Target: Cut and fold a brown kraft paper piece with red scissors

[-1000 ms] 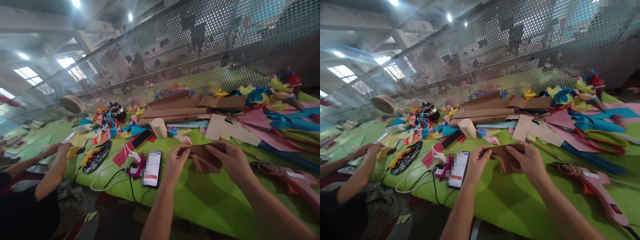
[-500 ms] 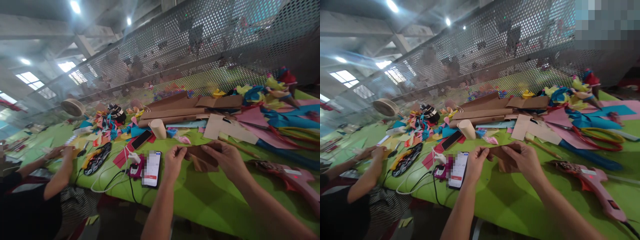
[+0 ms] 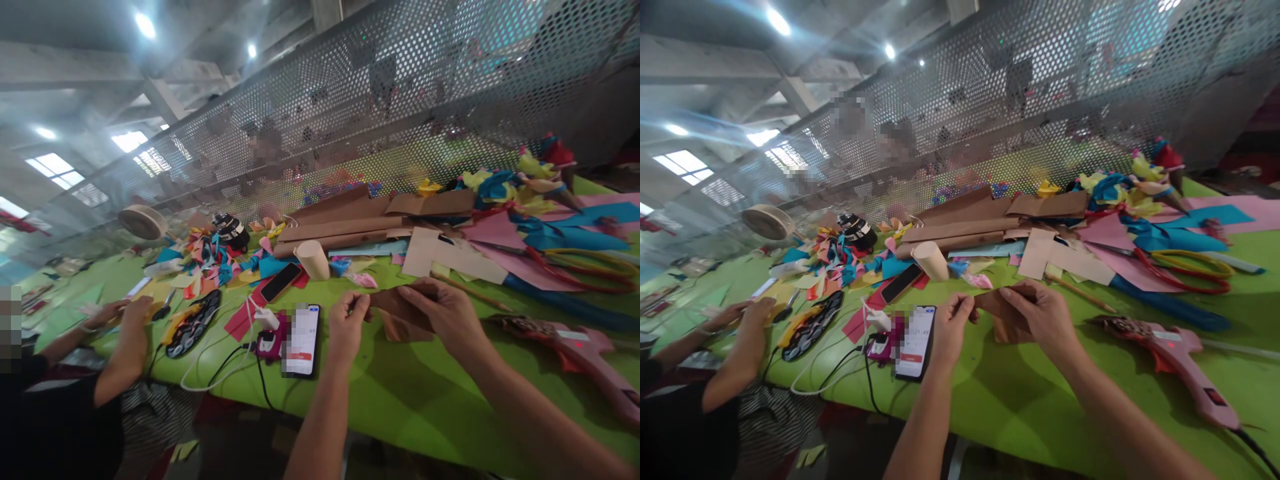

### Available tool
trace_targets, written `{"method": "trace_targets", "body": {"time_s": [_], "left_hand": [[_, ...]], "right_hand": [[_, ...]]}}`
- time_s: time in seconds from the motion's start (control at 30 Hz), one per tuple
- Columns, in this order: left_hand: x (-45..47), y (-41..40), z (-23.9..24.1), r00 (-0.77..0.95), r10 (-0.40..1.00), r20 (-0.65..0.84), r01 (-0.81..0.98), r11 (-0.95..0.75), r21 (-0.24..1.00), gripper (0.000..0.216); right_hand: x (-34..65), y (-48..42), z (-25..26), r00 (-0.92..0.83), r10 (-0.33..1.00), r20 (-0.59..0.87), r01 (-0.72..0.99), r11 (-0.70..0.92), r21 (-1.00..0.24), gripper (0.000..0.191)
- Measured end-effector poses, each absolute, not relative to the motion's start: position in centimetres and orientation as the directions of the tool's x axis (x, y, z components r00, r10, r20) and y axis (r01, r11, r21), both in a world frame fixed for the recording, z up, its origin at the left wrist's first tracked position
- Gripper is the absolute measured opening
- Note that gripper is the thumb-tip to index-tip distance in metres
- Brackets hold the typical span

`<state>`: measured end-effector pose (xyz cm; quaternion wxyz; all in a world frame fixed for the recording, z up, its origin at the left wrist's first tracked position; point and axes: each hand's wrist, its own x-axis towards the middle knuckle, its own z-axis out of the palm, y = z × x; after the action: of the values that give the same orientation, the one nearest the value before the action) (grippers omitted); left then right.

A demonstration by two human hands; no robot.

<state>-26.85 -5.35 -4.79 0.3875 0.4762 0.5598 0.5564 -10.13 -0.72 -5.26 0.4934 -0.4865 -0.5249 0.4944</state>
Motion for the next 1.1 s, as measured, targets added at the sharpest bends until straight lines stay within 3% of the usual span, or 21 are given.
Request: {"method": "trace_targets", "body": {"time_s": [0.13,0.23,0.33,0.47,0.67,0.83,1.1], "left_hand": [[-27.3,-5.2,-4.9,-0.199,0.968,0.154,0.199,-0.114,0.973,0.037],[-27.5,-5.2,-5.0,-0.14,0.965,0.224,0.272,-0.18,0.945,0.026],[-27.4,-5.2,-5.1,-0.045,0.977,0.208,0.289,-0.187,0.939,0.025],[-27.1,-5.2,-5.6,-0.038,0.989,0.144,0.323,-0.125,0.938,0.012],[-27.0,-5.0,-5.8,-0.175,0.98,0.097,0.209,-0.059,0.976,0.016],[-27.0,-4.9,-5.5,-0.314,0.946,0.076,0.142,-0.033,0.989,0.022],[-26.7,-4.8,-5.1,-0.295,0.955,0.015,0.003,-0.014,1.0,0.026]], "right_hand": [[-9.9,-0.8,-5.2,-0.062,0.991,0.119,0.131,0.127,-0.983,0.045],[-9.7,-1.0,-5.1,-0.093,0.976,0.199,0.27,0.217,-0.938,0.041],[-9.7,-1.0,-5.4,-0.138,0.964,0.227,0.324,0.261,-0.909,0.042],[-9.9,-1.0,-5.7,-0.196,0.968,0.156,0.242,0.202,-0.949,0.042],[-9.9,-0.9,-5.2,-0.274,0.961,0.033,-0.035,0.024,-0.999,0.052],[-10.5,-0.6,-6.1,-0.29,0.956,-0.048,-0.032,-0.06,-0.998,0.053],[-11.0,-0.5,-7.5,-0.267,0.963,-0.037,-0.14,-0.077,-0.987,0.053]]}}
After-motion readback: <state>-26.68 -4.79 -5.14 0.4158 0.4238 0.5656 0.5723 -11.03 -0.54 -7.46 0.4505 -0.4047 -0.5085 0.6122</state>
